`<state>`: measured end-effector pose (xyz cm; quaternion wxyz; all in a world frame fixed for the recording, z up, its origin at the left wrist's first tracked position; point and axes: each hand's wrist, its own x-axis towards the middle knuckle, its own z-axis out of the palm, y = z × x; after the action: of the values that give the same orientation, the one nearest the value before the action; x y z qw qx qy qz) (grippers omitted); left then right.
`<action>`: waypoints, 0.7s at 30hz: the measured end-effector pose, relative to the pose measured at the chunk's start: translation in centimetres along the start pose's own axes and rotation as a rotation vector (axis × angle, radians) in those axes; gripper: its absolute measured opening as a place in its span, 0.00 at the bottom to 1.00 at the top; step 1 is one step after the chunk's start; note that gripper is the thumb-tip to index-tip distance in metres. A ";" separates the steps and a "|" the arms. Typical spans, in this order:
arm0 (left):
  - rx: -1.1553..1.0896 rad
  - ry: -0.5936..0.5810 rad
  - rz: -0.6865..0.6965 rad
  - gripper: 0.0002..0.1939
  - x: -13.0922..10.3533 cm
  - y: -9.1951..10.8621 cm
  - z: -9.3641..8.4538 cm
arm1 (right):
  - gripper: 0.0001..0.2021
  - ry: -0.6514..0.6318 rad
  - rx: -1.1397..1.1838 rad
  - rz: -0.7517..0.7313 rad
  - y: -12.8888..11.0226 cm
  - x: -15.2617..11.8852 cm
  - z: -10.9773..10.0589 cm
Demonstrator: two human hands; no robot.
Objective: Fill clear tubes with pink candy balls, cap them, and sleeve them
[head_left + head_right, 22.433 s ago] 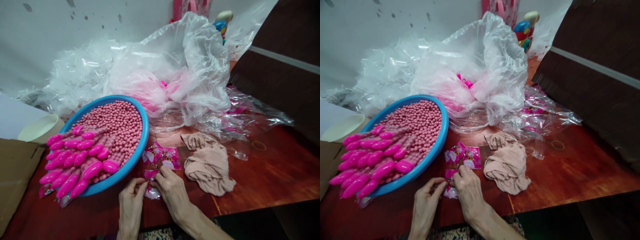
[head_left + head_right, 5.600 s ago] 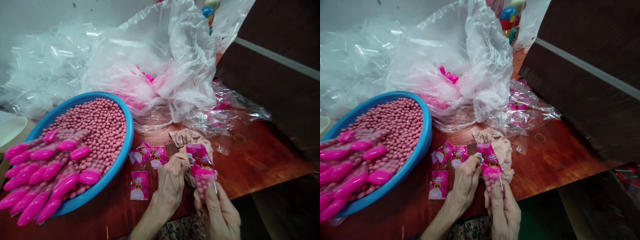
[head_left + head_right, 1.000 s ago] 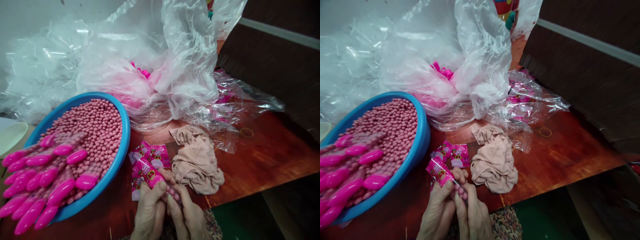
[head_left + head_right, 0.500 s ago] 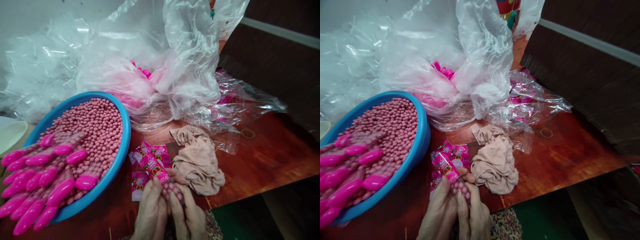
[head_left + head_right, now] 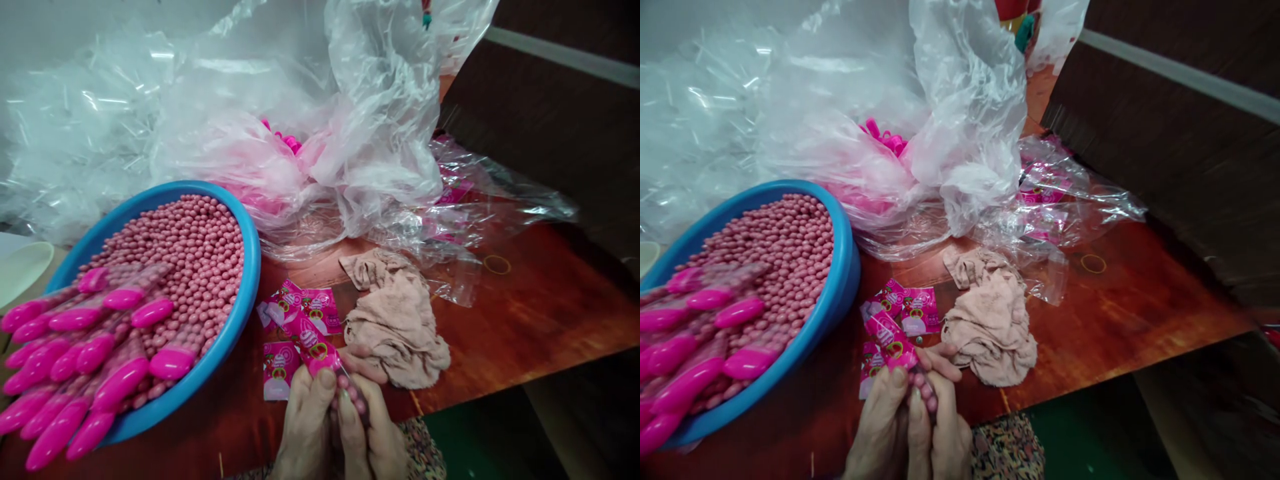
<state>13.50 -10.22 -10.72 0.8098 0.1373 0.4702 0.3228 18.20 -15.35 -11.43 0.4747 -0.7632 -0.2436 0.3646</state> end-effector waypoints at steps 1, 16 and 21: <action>-0.026 0.009 0.000 0.14 0.0 0.2 -0.1 | 0.21 -0.014 0.048 -0.004 0.0 0.2 0.2; -0.004 0.027 -0.005 0.08 0.3 0.0 -0.4 | 0.22 0.014 -0.103 -0.030 0.8 -0.4 0.4; -0.047 0.004 0.018 0.09 0.6 0.7 -0.9 | 0.21 -0.015 0.000 -0.068 0.5 0.8 0.3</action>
<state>12.68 -9.41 -11.22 0.8088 0.1217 0.4629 0.3416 18.43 -14.83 -12.21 0.4848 -0.7517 -0.2731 0.3541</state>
